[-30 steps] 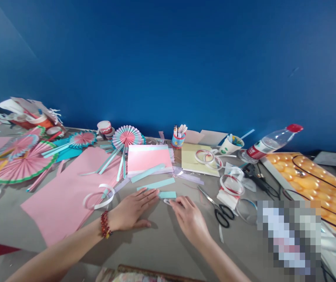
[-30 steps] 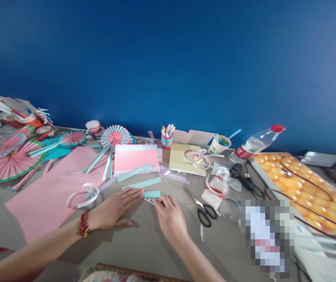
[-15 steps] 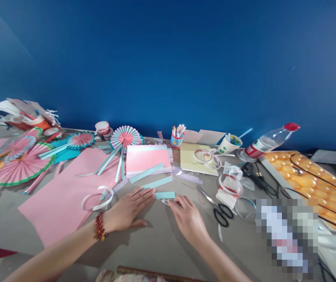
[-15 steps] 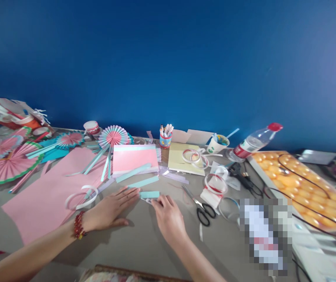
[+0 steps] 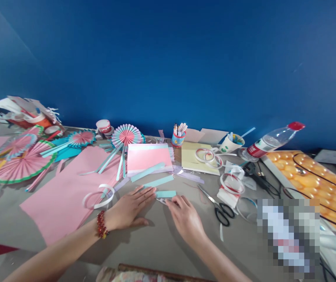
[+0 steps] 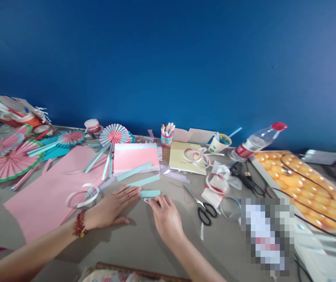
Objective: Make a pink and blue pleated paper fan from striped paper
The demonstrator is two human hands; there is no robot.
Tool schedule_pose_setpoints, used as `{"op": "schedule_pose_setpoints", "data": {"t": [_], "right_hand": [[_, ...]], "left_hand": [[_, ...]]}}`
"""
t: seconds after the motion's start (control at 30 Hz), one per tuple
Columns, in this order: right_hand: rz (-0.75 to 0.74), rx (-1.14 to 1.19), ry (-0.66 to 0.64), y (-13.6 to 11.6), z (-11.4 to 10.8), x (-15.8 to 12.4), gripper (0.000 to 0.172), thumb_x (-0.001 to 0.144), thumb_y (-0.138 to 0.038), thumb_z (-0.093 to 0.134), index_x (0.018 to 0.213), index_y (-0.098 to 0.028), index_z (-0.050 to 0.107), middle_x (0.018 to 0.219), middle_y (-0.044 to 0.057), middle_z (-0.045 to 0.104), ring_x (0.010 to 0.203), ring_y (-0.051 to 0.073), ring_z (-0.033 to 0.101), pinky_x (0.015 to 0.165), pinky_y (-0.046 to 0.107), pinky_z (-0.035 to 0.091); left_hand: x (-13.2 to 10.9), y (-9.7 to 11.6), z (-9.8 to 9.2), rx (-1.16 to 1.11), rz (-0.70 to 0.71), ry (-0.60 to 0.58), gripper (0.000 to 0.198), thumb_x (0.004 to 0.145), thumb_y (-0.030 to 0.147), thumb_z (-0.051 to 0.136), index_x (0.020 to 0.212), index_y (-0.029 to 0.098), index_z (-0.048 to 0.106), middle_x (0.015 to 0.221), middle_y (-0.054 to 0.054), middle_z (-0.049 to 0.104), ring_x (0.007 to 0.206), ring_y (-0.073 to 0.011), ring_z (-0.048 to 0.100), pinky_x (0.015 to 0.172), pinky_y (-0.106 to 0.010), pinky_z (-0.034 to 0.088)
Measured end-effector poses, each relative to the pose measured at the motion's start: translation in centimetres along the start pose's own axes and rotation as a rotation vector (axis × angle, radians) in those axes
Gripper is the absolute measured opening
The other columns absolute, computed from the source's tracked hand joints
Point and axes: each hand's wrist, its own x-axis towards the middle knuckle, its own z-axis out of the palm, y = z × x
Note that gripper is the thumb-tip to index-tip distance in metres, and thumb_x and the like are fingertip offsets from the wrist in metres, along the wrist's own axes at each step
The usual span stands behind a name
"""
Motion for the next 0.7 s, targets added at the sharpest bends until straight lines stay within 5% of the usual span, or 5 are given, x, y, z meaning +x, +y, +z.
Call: {"op": "schedule_pose_setpoints", "data": {"t": [0.7], "right_hand": [[-0.007,-0.011,-0.012,-0.5,0.5,0.5,0.032,0.091,-0.007,0.052,0.115,-0.022,0.067,0.090,0.006,0.060,0.084,0.019,0.057,0.079,0.028,0.051]], "left_hand": [[-1.6,-0.8,-0.9,0.085,-0.037,-0.004,0.081,0.096,0.059,0.041,0.157,0.019,0.004,0.160,-0.010,0.020,0.148,-0.0270,0.017,0.122,-0.045,0.008]]}}
